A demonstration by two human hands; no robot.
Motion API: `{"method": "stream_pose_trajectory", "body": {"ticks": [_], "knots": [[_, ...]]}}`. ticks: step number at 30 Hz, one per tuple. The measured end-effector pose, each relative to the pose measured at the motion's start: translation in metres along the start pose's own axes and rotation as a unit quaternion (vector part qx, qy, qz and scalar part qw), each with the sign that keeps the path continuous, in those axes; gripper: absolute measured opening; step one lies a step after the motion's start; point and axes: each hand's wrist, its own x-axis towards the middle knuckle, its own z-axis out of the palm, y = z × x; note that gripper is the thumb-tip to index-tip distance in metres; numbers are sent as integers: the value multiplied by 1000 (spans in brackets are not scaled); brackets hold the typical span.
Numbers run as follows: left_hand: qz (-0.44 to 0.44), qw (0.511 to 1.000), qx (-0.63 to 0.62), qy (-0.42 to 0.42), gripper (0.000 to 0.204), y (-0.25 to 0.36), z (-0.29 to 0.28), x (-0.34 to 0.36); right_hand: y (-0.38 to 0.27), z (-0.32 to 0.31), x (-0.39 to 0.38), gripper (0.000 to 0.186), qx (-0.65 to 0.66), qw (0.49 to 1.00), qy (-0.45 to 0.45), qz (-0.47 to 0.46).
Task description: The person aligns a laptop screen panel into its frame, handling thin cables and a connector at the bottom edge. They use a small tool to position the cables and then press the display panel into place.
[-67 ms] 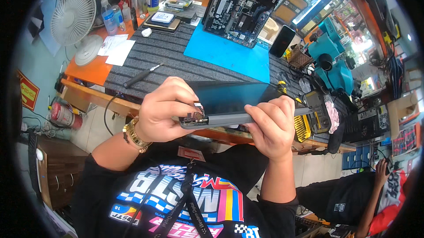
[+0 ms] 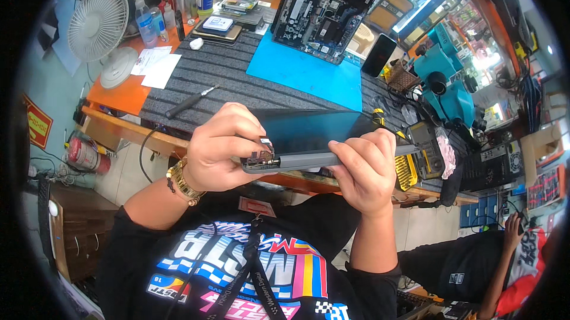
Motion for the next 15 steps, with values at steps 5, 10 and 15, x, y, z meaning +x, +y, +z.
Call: {"method": "stream_pose_trajectory", "body": {"ticks": [5,10,15], "knots": [[35,999,8,20,29,1,6,6,2,-3,-5,48,8,1000,7,10],[50,998,20,12,30,5,6,13,2,-6,-7,48,9,1000,9,15],[61,998,34,8,30,7,6,15,3,-8,-7,48,14,1000,10,16]]}}
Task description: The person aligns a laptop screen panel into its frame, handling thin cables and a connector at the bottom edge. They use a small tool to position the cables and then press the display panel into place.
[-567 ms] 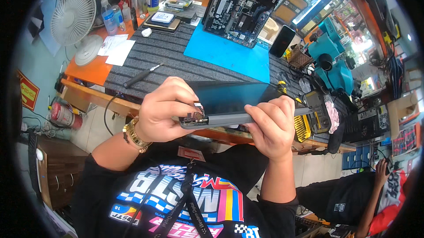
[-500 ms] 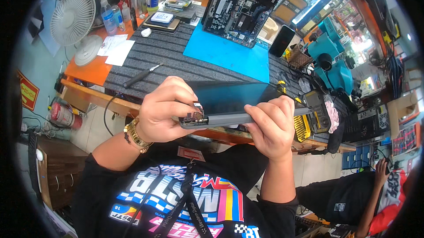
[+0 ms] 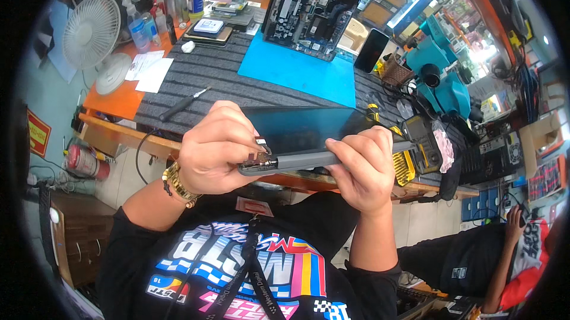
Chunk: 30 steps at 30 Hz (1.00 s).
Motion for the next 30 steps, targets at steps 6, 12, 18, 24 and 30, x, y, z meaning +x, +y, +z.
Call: {"method": "stream_pose_trajectory", "body": {"ticks": [6,12,18,24,30], "knots": [[-13,1000,-6,23,32,0,0,-2,-1,0,0,51,8,1000,5,-1],[-8,1000,-1,7,32,2,-2,3,-14,-1,16,56,8,999,-26,-17],[-11,1000,1,13,33,4,-1,2,-23,5,25,55,16,999,-34,-39],[-9,1000,5,0,35,3,-3,4,-22,7,22,51,19,999,-21,-46],[-75,997,-24,-1,47,8,-8,7,-21,8,20,53,18,999,-8,-44]]}}
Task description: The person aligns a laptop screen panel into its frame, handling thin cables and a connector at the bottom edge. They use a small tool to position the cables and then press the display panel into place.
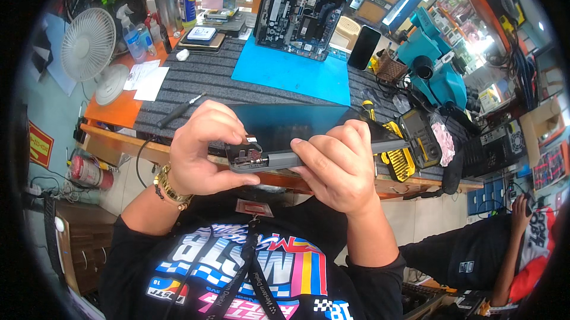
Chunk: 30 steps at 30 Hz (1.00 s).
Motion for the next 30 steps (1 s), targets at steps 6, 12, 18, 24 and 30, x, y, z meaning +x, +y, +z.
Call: {"method": "stream_pose_trajectory", "body": {"ticks": [6,12,18,24,30], "knots": [[10,998,7,-68,58,7,-7,7,-1,4,-3,55,-7,1000,-6,-4],[5,998,28,-63,59,10,-6,6,-2,4,-1,58,-12,1000,-6,-4],[10,998,31,-54,60,11,-6,7,-3,4,0,58,-10,1000,-5,-3],[18,997,38,-66,65,11,-7,8,-4,5,0,58,-10,1000,-2,-1],[-33,999,-8,-33,61,7,-8,-3,-4,4,1,58,-11,1000,2,3]]}}
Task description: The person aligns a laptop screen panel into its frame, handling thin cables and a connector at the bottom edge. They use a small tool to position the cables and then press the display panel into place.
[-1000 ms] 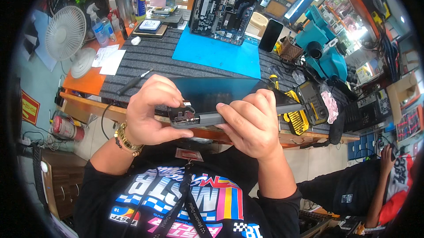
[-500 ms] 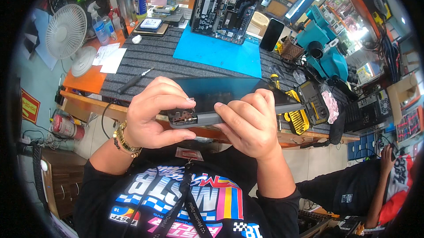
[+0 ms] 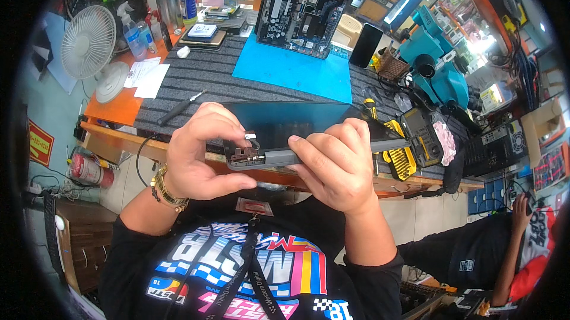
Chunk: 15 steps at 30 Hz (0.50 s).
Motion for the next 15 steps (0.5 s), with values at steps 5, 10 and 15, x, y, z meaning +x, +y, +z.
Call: {"method": "stream_pose_trajectory", "body": {"ticks": [5,10,15], "knots": [[21,999,41,-16,30,9,-9,9,-1,3,0,58,-2,1000,-5,-4],[-44,988,132,-67,16,31,-25,17,-14,22,-2,54,-9,1000,13,7],[-86,973,181,-113,12,34,-39,9,-35,55,-9,47,-5,998,33,45]]}}
